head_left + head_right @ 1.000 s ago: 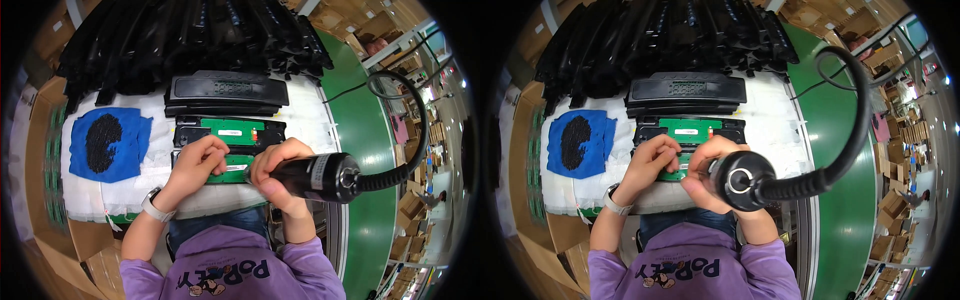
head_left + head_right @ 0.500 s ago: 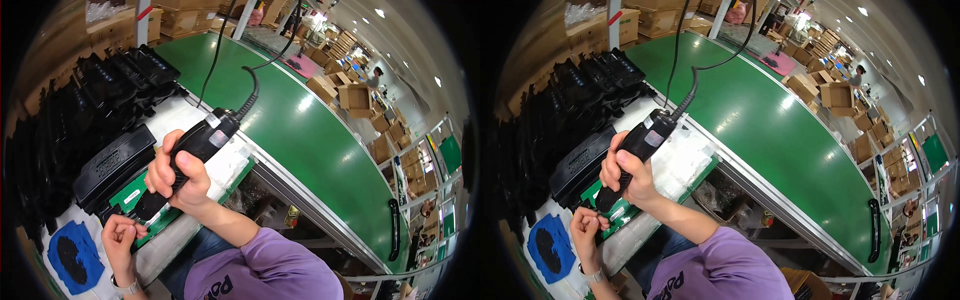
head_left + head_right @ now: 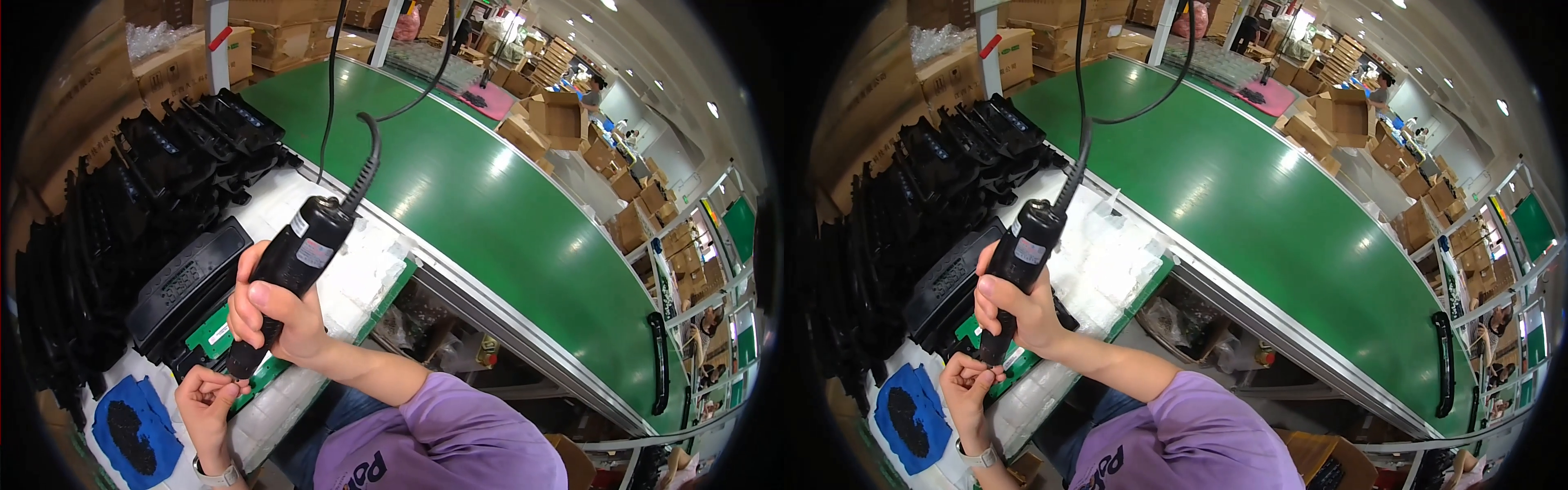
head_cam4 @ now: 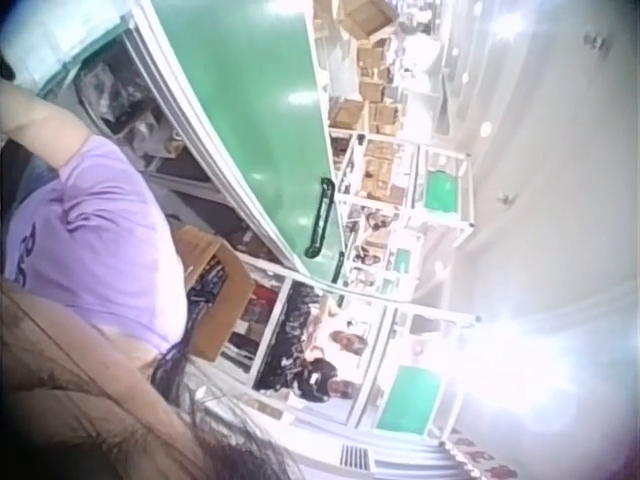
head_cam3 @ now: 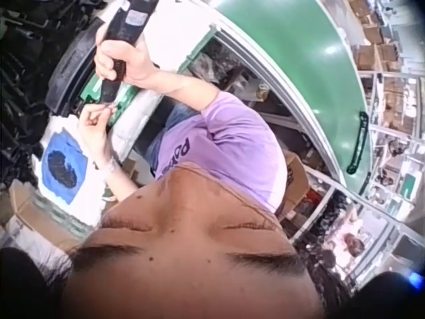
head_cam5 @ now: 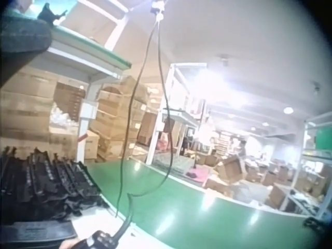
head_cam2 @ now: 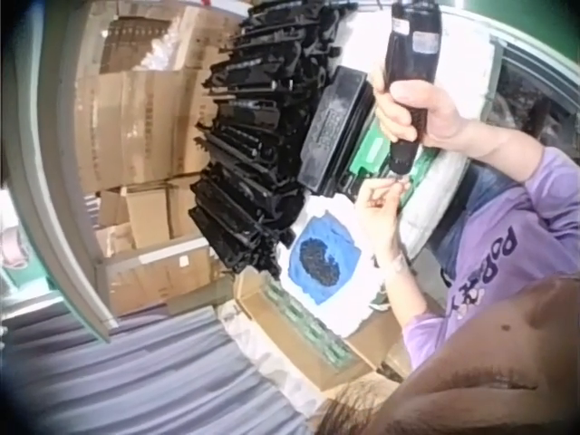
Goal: Assembling components and using an electric screwdriver to secure parts of toner cartridges on a production line.
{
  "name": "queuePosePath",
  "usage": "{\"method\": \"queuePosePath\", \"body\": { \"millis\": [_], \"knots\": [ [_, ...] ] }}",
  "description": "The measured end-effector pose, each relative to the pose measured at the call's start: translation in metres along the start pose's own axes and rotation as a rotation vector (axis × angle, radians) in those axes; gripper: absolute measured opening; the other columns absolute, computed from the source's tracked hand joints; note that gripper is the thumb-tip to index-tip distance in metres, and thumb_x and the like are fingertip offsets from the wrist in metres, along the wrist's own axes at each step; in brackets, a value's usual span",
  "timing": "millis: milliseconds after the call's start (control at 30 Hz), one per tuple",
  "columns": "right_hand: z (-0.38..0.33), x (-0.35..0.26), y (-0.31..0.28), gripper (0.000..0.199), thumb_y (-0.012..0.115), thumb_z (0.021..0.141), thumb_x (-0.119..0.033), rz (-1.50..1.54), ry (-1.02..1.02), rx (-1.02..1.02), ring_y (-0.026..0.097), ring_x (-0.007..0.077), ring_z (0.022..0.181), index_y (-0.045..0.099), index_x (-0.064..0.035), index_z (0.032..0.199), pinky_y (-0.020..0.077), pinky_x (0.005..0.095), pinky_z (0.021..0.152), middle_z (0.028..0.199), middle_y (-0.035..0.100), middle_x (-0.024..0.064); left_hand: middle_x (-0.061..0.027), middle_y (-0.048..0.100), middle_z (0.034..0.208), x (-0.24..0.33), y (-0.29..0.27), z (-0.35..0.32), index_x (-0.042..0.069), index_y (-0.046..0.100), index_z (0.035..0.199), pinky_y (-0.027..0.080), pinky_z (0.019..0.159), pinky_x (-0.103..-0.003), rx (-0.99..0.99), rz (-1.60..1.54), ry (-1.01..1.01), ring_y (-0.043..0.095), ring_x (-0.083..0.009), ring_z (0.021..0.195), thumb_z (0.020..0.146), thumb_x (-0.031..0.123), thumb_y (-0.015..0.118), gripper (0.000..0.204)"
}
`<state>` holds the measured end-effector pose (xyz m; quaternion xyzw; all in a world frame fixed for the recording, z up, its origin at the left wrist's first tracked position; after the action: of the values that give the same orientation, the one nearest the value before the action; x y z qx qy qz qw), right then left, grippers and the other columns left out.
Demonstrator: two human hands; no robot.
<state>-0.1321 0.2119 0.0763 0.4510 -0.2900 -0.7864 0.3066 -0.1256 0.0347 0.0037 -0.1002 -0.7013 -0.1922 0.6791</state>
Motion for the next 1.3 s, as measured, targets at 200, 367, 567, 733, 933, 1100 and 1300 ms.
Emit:
{"method": "queuePosePath", "body": {
  "millis": [200,367,567,733,933,1100,1300],
  "knots": [
    [-0.005,0.0,0.003,0.023,0.052,0.087,-0.021,0.124,-0.084,-0.057,0.044,0.013,0.042,0.04,-0.0073,0.101,0.0396,0.0303,0.049,0.059,0.045,0.0033,-0.0153,0.066,0.075,0.007,-0.005,-0.001,0.0,0.049,0.083,0.053,0.062,-0.026,0.06,-0.13,0.005,0.065,-0.018,0.064,0.08,0.004,0.067,0.019],
    [-0.007,0.001,0.0,0.024,0.049,0.087,-0.028,0.142,-0.121,0.028,0.042,0.013,0.042,0.041,-0.0087,0.1,0.0404,0.0306,0.05,0.058,0.043,0.0023,-0.015,0.066,0.074,0.004,-0.008,-0.001,0.001,0.049,0.084,0.052,0.061,-0.026,0.022,-0.235,0.026,0.064,-0.0178,0.061,0.08,0.008,0.068,0.021],
    [-0.007,-0.002,-0.002,0.024,0.049,0.088,-0.028,0.13,-0.146,0.111,0.043,0.0128,0.043,0.041,-0.0088,0.1,0.0414,0.0305,0.052,0.059,0.044,0.002,-0.0148,0.066,0.073,0.004,-0.003,-0.001,0.001,0.049,0.085,0.052,0.059,-0.026,0.052,-0.271,0.013,0.063,-0.0174,0.059,0.081,0.011,0.068,0.021],
    [-0.009,-0.005,0.008,0.024,0.05,0.088,-0.026,0.136,-0.118,-0.048,0.042,0.0125,0.043,0.041,-0.0083,0.101,0.0412,0.0308,0.052,0.059,0.044,0.0024,-0.0137,0.065,0.071,0.007,-0.002,-0.004,0.002,0.049,0.085,0.051,0.058,-0.027,0.007,-0.153,0.026,0.063,-0.018,0.057,0.081,0.013,0.068,0.022],
    [-0.004,-0.014,-0.003,0.022,0.047,0.089,-0.028,0.2,-0.11,0.047,0.042,0.0126,0.042,0.042,-0.0088,0.099,0.041,0.0314,0.051,0.059,0.045,0.0016,-0.0158,0.065,0.087,0.026,0.007,-0.005,-0.003,0.05,0.102,0.05,0.07,-0.026,-0.035,-0.06,0.083,0.063,-0.0177,0.075,0.08,0.018,0.069,0.035],
    [-0.001,-0.025,-0.003,0.022,0.05,0.087,-0.024,0.116,0.001,-0.023,0.043,0.0129,0.041,0.043,-0.0054,0.097,0.0412,0.0318,0.048,0.059,0.047,0.0029,-0.015,0.062,0.1,0.06,-0.116,-0.052,-0.004,0.056,0.105,0.047,0.072,-0.035,0.669,1.18,0.334,0.06,-0.0246,0.084,0.087,0.02,0.059,0.03],
    [-0.001,-0.035,-0.016,0.022,0.052,0.085,-0.021,0.048,-0.032,-0.025,0.042,0.0139,0.039,0.043,-0.0036,0.096,0.0413,0.0322,0.047,0.057,0.046,0.0039,-0.0184,0.057,0.092,0.026,-0.213,-0.088,0.0,0.055,0.089,0.045,0.071,-0.044,0.747,1.753,-0.197,0.055,-0.0382,0.087,0.079,0.019,0.065,0.024]
  ]
}}
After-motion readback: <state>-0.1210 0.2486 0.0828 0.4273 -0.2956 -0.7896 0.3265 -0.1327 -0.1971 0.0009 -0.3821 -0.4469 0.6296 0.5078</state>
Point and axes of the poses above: each hand's wrist, its own z-axis towards the middle knuckle, its own y-axis out of the palm, x = y × z, the point moved 5 cm from there along z, towards the middle knuckle
